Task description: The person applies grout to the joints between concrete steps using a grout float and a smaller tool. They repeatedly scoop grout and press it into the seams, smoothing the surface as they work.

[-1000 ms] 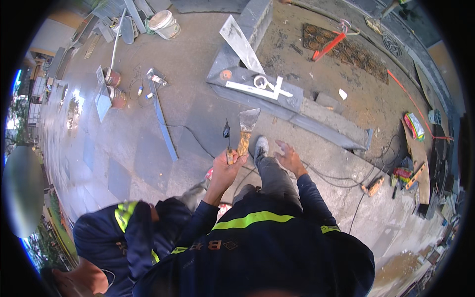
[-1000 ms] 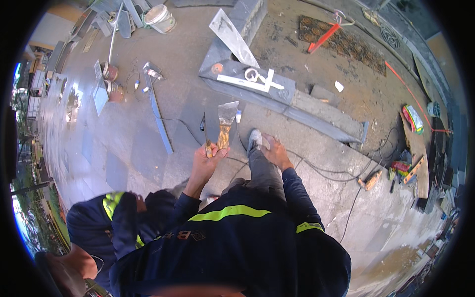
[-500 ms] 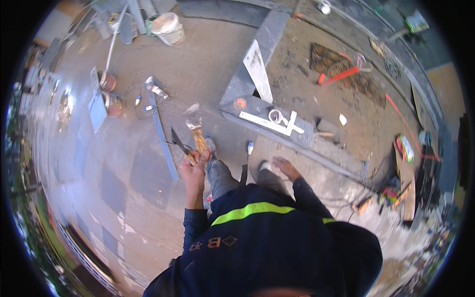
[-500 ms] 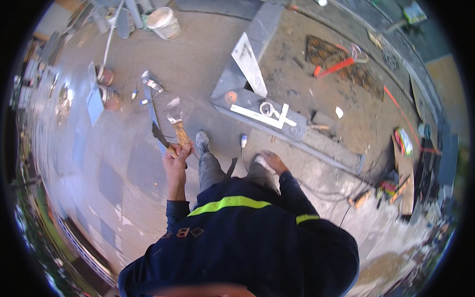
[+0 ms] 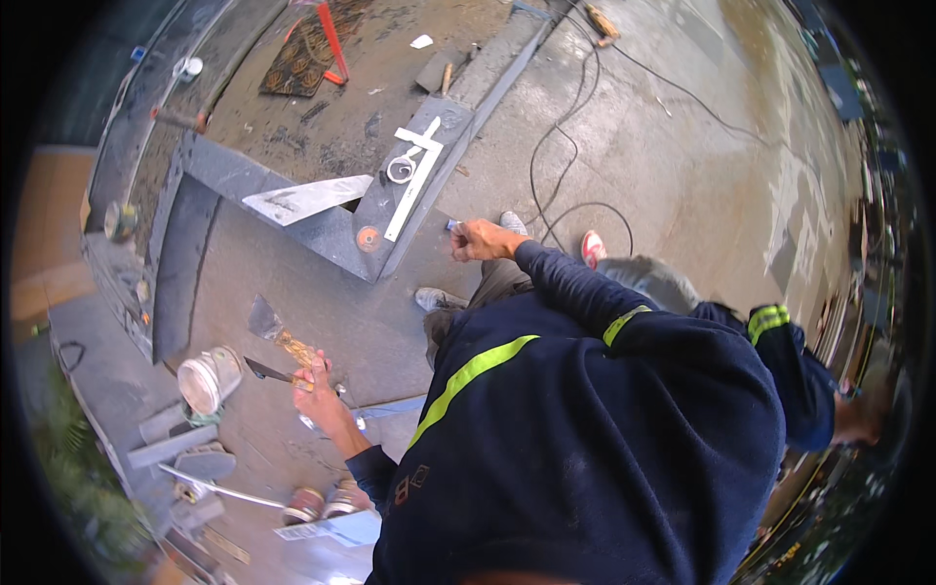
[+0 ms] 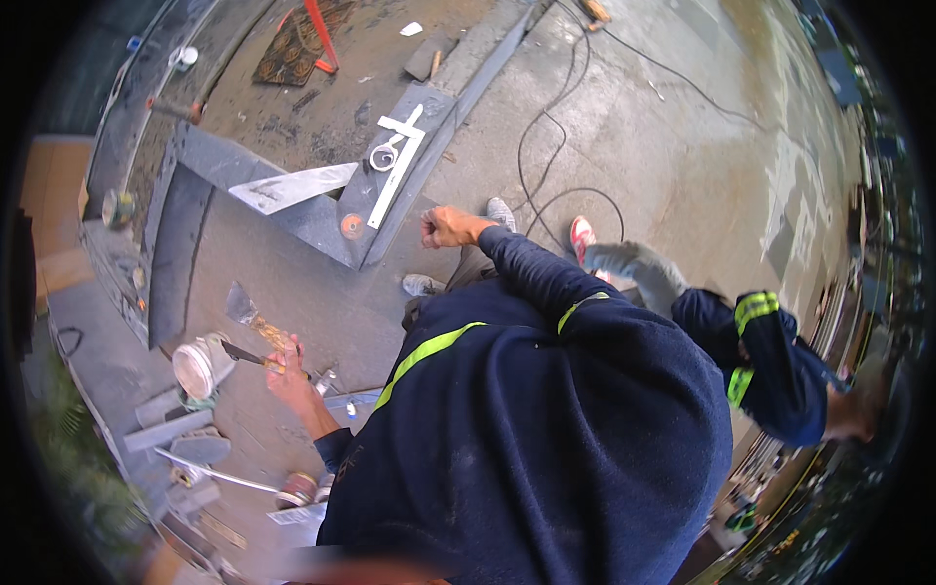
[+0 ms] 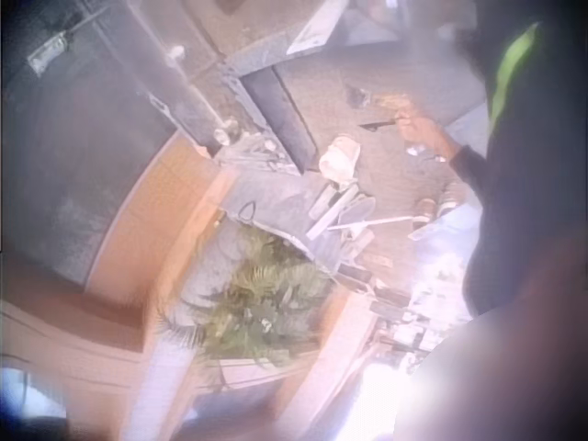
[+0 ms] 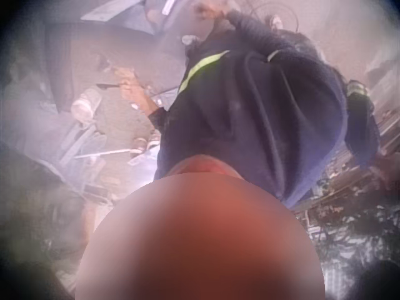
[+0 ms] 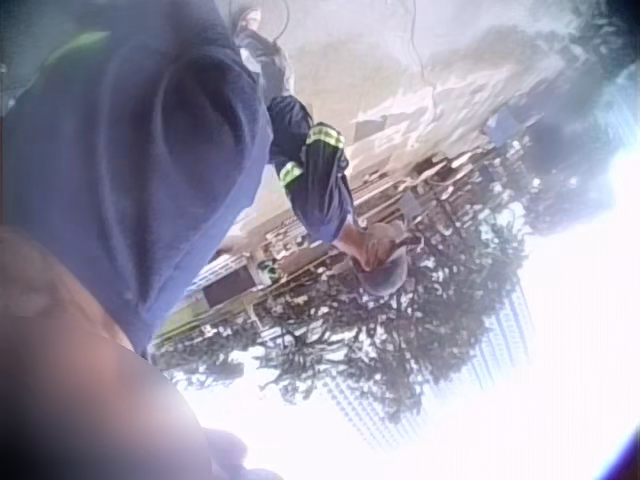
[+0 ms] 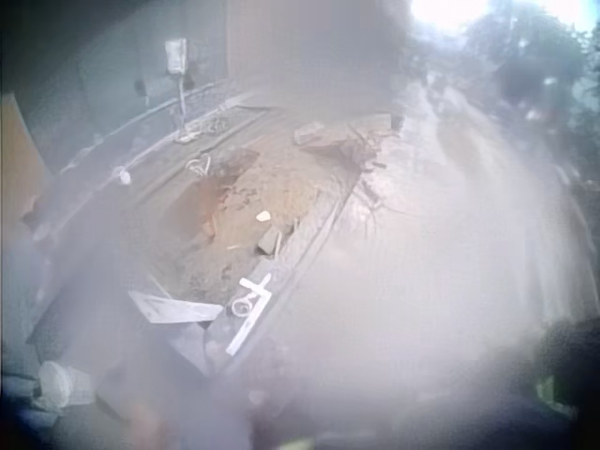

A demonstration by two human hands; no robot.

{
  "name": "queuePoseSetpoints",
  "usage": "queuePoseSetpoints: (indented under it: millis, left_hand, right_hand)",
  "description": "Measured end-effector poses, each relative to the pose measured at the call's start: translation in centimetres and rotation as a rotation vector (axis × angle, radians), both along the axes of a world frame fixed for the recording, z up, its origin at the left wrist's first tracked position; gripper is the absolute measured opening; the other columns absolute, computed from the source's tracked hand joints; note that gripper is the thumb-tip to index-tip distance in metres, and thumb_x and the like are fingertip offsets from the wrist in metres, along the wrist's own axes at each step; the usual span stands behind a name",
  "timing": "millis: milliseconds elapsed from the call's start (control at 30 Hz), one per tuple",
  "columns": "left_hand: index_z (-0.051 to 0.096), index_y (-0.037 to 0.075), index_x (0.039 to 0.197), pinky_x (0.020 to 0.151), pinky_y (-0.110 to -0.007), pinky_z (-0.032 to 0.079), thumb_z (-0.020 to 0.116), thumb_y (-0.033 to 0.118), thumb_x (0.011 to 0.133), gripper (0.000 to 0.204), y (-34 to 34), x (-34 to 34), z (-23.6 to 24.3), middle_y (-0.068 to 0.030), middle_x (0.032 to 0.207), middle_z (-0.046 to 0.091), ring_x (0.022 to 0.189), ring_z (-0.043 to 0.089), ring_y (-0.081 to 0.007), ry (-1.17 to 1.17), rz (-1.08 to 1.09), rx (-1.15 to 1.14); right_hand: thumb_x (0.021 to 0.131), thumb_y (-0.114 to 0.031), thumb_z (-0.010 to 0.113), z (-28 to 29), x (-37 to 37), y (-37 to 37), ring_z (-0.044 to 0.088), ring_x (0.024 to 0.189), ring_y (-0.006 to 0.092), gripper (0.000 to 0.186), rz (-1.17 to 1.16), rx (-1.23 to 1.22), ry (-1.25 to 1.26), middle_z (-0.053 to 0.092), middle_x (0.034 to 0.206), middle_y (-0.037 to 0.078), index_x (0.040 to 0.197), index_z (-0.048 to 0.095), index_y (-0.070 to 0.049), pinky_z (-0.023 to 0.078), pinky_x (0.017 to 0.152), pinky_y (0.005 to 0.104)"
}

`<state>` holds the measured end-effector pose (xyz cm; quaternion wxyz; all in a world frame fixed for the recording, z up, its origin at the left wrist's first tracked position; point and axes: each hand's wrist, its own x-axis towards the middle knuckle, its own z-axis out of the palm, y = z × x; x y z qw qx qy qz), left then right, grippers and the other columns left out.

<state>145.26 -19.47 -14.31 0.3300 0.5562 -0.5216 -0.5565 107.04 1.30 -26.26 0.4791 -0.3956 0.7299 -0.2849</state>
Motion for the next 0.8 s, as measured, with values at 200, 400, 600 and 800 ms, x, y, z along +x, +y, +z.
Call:
queuePoseSetpoints:
  millis: [200, 400, 600, 800]
  left_hand:
    - [0.047, 0.01, 0.091, 0.094, -0.04, 0.064, 0.071, -0.002, 0.102, 0.029, -4.2, -6.0, 3.5, -0.0276, 0.129, 0.072, 0.117, 0.075, -0.0301, 0.143, -0.268, -0.109]
    - [0.049, 0.01, 0.089, 0.094, -0.04, 0.066, 0.071, -0.003, 0.101, 0.028, 1.8, -15.4, 5.9, -0.0252, 0.13, 0.073, 0.116, 0.076, -0.032, 0.164, -0.451, -0.047]
    - [0.049, 0.009, 0.092, 0.095, -0.042, 0.065, 0.072, -0.004, 0.101, 0.028, 10.6, -22.1, 4.9, -0.0256, 0.136, 0.069, 0.117, 0.074, -0.0325, 0.188, -0.559, 0.045]
    - [0.049, 0.008, 0.093, 0.095, -0.044, 0.066, 0.071, -0.005, 0.101, 0.026, 17.7, -26.0, 4.6, -0.0267, 0.134, 0.069, 0.115, 0.075, -0.0324, 0.224, -0.582, 0.057]
  right_hand:
    - [0.109, -0.044, 0.062, -0.8, 1.8, 8.8, 0.077, 0.08, 0.0209, 0.048, -0.443, -0.062, -0.154, 0.08, 0.087, 0.01, 0.096, 0.081, -0.002, 0.06, 0.08, 0.0373]
    - [0.112, -0.04, 0.053, -3.9, 4.1, 16.1, 0.079, 0.087, 0.0241, 0.047, -0.846, -0.103, -0.182, 0.081, 0.097, 0.015, 0.121, 0.075, 0.001, 0.06, 0.087, 0.038]
    - [0.107, -0.027, 0.062, -4.9, 3.3, 26.3, 0.079, 0.076, 0.0257, 0.033, -0.881, 0.033, -0.138, 0.08, 0.09, 0.016, 0.11, 0.076, 0.003, 0.061, 0.076, 0.041]
    - [0.107, -0.024, 0.06, -5.5, -2.1, 35.5, 0.077, 0.069, 0.0227, 0.032, -1.137, 0.106, -0.188, 0.078, 0.089, 0.013, 0.117, 0.073, 0.003, 0.062, 0.068, 0.0365]
